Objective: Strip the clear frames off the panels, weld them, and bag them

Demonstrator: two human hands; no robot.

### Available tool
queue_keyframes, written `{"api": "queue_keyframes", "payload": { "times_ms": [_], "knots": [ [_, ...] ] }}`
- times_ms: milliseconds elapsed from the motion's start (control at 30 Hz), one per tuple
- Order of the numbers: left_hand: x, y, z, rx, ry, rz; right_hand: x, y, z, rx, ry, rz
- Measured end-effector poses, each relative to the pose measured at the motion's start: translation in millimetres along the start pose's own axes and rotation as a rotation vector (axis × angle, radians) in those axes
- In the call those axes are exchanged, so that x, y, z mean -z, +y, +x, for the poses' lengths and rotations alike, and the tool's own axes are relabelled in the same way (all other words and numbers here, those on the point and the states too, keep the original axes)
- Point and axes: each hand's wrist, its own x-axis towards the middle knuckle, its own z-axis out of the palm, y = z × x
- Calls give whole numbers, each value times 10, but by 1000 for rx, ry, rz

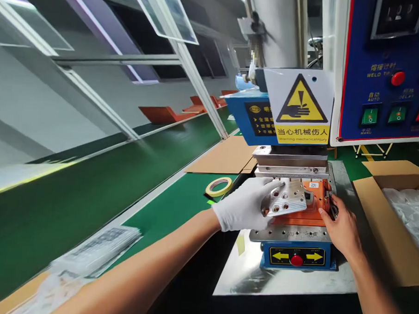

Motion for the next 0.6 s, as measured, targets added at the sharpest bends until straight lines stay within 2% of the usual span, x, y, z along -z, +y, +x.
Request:
{"api": "queue_keyframes", "payload": {
  "times_ms": [133,300,433,600],
  "knots": [
    [-90,31,384,68,-174,30,-4,-26,-28,-12,15,15],
    [-181,27,663,3,-230,62,14,-104,-43,-34,-9,47],
    [-165,6,749,-14,-236,82,7,-143,-47,-46,-9,37],
    [-146,-80,731,8,-234,95,-34,-146,-63,-34,17,-23]
  ]
}}
